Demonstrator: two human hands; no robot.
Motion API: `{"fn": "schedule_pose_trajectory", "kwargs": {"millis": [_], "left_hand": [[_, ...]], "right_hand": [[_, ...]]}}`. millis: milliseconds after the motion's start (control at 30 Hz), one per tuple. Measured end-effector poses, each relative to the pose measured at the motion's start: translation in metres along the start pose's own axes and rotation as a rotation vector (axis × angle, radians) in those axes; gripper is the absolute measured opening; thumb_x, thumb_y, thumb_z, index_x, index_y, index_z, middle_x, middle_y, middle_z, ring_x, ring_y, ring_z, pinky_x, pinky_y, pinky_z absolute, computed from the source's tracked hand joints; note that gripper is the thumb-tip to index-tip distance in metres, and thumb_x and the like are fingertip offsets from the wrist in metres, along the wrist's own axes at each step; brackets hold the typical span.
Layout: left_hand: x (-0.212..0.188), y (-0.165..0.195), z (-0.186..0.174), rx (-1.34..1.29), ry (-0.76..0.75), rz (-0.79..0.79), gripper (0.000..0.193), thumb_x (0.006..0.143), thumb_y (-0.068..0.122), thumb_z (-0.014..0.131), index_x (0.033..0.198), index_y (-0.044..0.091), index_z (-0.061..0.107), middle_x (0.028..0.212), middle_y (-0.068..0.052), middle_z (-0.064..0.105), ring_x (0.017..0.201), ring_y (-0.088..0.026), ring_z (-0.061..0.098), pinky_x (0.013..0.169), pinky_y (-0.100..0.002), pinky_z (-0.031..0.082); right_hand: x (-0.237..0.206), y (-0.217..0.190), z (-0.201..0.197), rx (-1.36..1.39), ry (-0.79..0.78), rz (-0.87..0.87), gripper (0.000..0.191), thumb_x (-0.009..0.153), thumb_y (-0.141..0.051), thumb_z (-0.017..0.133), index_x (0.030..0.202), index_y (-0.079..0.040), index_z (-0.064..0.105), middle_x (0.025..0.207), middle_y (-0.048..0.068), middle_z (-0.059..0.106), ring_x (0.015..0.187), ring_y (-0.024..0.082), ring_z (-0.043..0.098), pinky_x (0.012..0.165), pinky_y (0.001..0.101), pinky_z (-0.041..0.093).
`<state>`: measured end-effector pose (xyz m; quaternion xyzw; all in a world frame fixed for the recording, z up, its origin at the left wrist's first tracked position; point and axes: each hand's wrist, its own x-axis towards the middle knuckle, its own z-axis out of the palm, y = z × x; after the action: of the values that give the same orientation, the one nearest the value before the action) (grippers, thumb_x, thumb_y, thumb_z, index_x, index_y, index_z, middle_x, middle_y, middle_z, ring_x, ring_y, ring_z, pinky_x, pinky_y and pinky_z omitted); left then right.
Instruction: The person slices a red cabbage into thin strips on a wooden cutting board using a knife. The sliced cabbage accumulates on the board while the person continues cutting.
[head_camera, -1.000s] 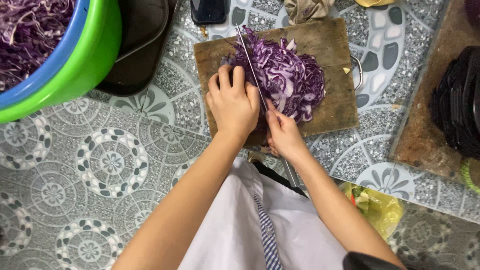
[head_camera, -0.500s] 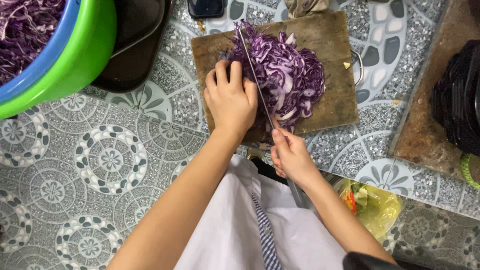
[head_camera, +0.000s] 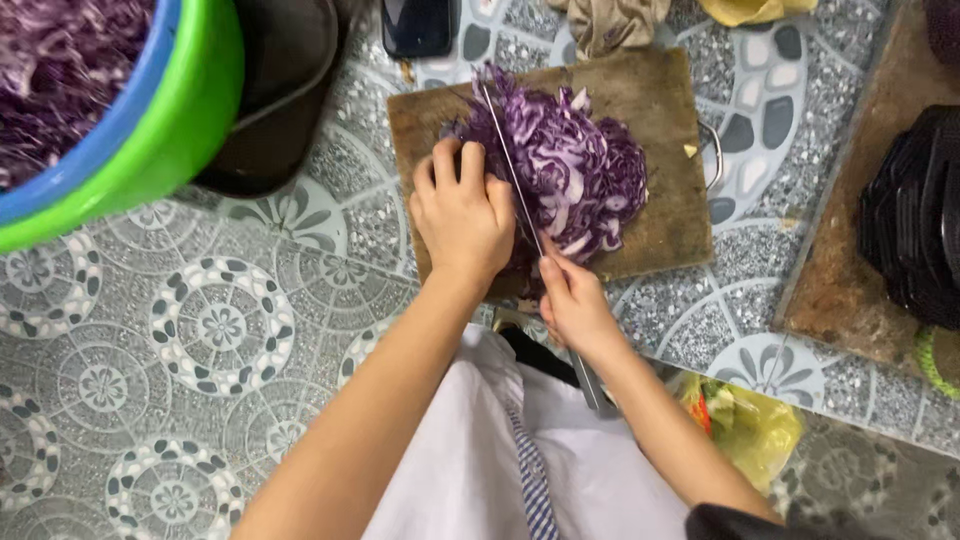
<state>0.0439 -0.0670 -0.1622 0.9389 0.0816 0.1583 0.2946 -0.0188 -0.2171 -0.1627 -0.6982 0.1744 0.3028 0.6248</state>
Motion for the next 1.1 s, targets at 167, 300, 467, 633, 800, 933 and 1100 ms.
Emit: {"fn": "schedule_pose_trajectory", "kwargs": {"millis": [167, 300, 467, 633, 800, 933, 1100], "left_hand": [[-0.002, 0.001, 0.001, 0.013, 0.061, 0.03, 0.029, 0.088, 0.021, 0.06, 0.116, 0.011, 0.06, 0.13, -0.012, 0.056, 0.122, -0.039, 0.053, 0.094, -0.055, 0.046], [-0.003, -0.001, 0.001, 0.013, 0.037, 0.041, 0.028, 0.091, 0.022, 0.06, 0.116, 0.01, 0.059, 0.131, -0.013, 0.056, 0.122, -0.039, 0.053, 0.095, -0.055, 0.046], [-0.002, -0.002, 0.0, 0.017, 0.019, 0.031, 0.029, 0.092, 0.022, 0.059, 0.118, 0.01, 0.059, 0.131, -0.013, 0.056, 0.123, -0.039, 0.053, 0.096, -0.056, 0.046], [-0.002, -0.005, -0.002, -0.001, -0.013, 0.055, 0.028, 0.094, 0.021, 0.057, 0.119, 0.009, 0.058, 0.131, -0.014, 0.055, 0.123, -0.04, 0.051, 0.098, -0.056, 0.044], [-0.001, -0.006, -0.004, -0.026, -0.016, 0.051, 0.026, 0.096, 0.021, 0.056, 0.119, 0.009, 0.059, 0.131, -0.013, 0.056, 0.123, -0.04, 0.051, 0.099, -0.056, 0.043], [-0.001, -0.007, -0.005, -0.029, -0.013, 0.057, 0.027, 0.097, 0.022, 0.055, 0.12, 0.009, 0.059, 0.132, -0.013, 0.055, 0.124, -0.039, 0.051, 0.1, -0.054, 0.043], [-0.001, -0.008, -0.006, -0.09, 0.005, 0.032, 0.027, 0.102, 0.025, 0.051, 0.122, 0.01, 0.06, 0.13, -0.011, 0.056, 0.124, -0.038, 0.052, 0.1, -0.053, 0.044]], "right_hand": [[-0.021, 0.024, -0.006, 0.143, -0.046, -0.004, 0.055, 0.106, -0.034, 0.044, 0.16, -0.024, 0.038, 0.048, -0.004, 0.038, 0.035, 0.006, 0.034, 0.034, 0.0255, 0.034], [-0.02, 0.011, -0.005, 0.172, -0.093, -0.023, 0.056, 0.107, -0.035, 0.044, 0.16, -0.022, 0.038, 0.049, -0.005, 0.038, 0.036, 0.006, 0.033, 0.034, 0.0251, 0.032], [-0.032, -0.009, -0.001, 0.175, -0.141, -0.009, 0.057, 0.105, -0.037, 0.043, 0.16, -0.023, 0.038, 0.049, -0.005, 0.038, 0.034, 0.006, 0.034, 0.033, 0.0254, 0.033], [-0.026, -0.009, 0.003, 0.137, -0.136, -0.012, 0.057, 0.104, -0.036, 0.045, 0.16, -0.023, 0.037, 0.05, -0.004, 0.04, 0.034, 0.007, 0.035, 0.032, 0.0262, 0.035], [-0.007, -0.006, 0.006, 0.033, -0.09, -0.162, 0.054, 0.107, -0.03, 0.048, 0.159, -0.016, 0.042, 0.053, -0.005, 0.042, 0.04, 0.004, 0.039, 0.036, 0.0248, 0.034], [0.001, -0.002, 0.014, 0.021, -0.036, -0.209, 0.053, 0.107, -0.028, 0.05, 0.158, -0.015, 0.043, 0.054, -0.006, 0.043, 0.042, 0.004, 0.042, 0.038, 0.0241, 0.036], [-0.014, 0.003, 0.013, 0.034, -0.034, -0.15, 0.053, 0.106, -0.028, 0.049, 0.157, -0.018, 0.044, 0.051, -0.006, 0.039, 0.037, 0.004, 0.038, 0.035, 0.025, 0.034]]}}
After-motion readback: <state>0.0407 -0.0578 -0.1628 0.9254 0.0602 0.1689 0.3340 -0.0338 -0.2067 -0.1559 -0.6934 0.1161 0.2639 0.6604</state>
